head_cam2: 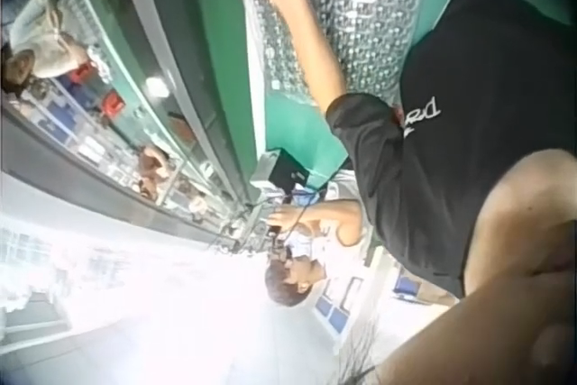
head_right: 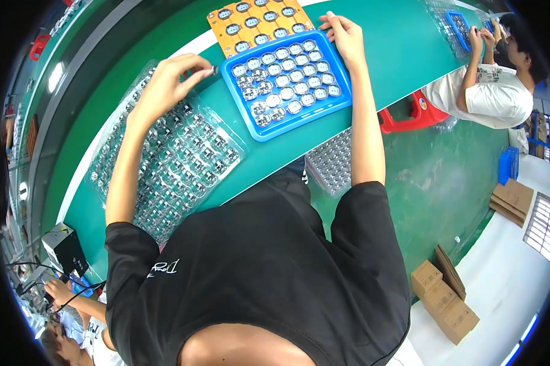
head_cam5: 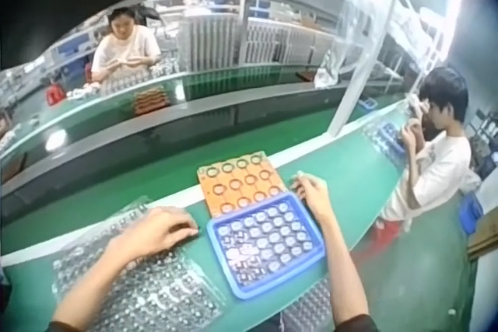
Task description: The person assembles small electronic components by hand, placing them into an organized plastic tray.
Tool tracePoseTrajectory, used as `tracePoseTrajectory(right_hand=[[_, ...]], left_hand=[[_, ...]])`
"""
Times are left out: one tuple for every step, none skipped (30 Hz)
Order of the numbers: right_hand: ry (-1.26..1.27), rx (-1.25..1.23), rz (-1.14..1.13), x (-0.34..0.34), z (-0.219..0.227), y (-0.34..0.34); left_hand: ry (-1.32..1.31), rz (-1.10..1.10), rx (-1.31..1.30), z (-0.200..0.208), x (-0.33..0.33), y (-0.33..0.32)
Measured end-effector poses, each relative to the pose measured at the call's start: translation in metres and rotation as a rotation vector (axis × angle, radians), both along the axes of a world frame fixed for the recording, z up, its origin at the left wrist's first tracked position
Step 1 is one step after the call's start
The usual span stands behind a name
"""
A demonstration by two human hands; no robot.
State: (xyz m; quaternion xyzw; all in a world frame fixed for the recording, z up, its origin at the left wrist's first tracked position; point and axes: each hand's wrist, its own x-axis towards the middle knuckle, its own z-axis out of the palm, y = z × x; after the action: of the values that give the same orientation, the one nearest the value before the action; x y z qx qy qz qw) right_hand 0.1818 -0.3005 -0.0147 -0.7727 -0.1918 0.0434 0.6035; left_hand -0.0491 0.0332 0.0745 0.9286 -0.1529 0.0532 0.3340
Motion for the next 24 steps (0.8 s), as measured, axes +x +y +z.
tracePoseTrajectory(right_hand=[[-0.011,0.031,0.000,0.000,0.000,0.000],[-0.004,0.030,-0.004,-0.001,0.000,0.000],[-0.021,0.032,-0.013,0.000,0.000,0.002],[-0.039,0.034,-0.021,0.001,-0.001,0.002],[-0.035,0.035,-0.023,0.004,-0.006,0.000],[0.012,0.056,-0.037,0.006,-0.011,-0.003],[0.058,0.078,-0.050,0.007,-0.016,-0.007],[0.062,0.079,-0.056,0.009,-0.021,-0.010],[0.066,0.083,-0.060,0.009,-0.021,-0.008],[0.069,0.086,-0.064,0.009,-0.021,-0.007],[0.073,0.089,-0.067,0.008,-0.021,-0.006],[0.065,0.088,-0.063,0.008,-0.020,-0.005],[0.057,0.089,-0.059,0.007,-0.019,-0.005],[0.060,0.091,-0.062,0.007,-0.019,-0.004],[0.070,0.093,-0.063,0.007,-0.018,-0.003],[0.080,0.096,-0.064,0.008,-0.018,-0.003],[0.082,0.099,-0.065,0.008,-0.019,-0.003],[0.078,0.101,-0.064,0.010,-0.018,-0.001],[0.073,0.102,-0.063,0.011,-0.018,0.000],[0.071,0.107,-0.064,0.012,-0.018,0.000],[0.071,0.105,-0.061,0.012,-0.019,-0.001],[0.071,0.102,-0.058,0.012,-0.020,-0.002],[0.069,0.104,-0.058,0.013,-0.020,-0.002],[0.056,0.096,-0.055,0.013,-0.021,-0.002]], left_hand=[[-0.036,0.025,0.003,0.000,0.001,-0.006],[-0.030,0.021,0.002,-0.004,0.003,-0.013],[-0.113,0.034,0.020,-0.008,0.005,-0.020],[-0.197,0.048,0.038,-0.013,0.007,-0.028],[-0.191,0.074,0.056,-0.019,0.007,-0.035],[-0.187,0.067,0.057,-0.021,0.008,-0.042],[-0.218,0.095,0.103,-0.022,0.009,-0.048],[-0.250,0.123,0.148,-0.023,0.009,-0.054],[-0.248,0.160,0.170,-0.023,0.007,-0.058],[-0.244,0.156,0.173,-0.025,0.008,-0.059],[-0.255,0.169,0.202,-0.028,0.008,-0.059],[-0.267,0.183,0.231,-0.030,0.007,-0.060],[-0.264,0.178,0.232,-0.032,0.007,-0.061],[-0.285,0.187,0.239,-0.033,0.006,-0.061],[-0.305,0.196,0.246,-0.034,0.005,-0.062],[-0.303,0.194,0.249,-0.035,0.004,-0.064],[-0.324,0.202,0.280,-0.036,0.002,-0.066],[-0.348,0.209,0.313,-0.036,0.003,-0.066],[-0.350,0.206,0.317,-0.037,0.003,-0.067],[-0.351,0.212,0.328,-0.038,0.003,-0.068],[-0.351,0.220,0.337,-0.038,0.002,-0.069],[-0.353,0.221,0.339,-0.038,0.002,-0.070],[-0.360,0.225,0.343,-0.037,0.002,-0.071],[-0.366,0.230,0.346,-0.037,0.002,-0.072]])
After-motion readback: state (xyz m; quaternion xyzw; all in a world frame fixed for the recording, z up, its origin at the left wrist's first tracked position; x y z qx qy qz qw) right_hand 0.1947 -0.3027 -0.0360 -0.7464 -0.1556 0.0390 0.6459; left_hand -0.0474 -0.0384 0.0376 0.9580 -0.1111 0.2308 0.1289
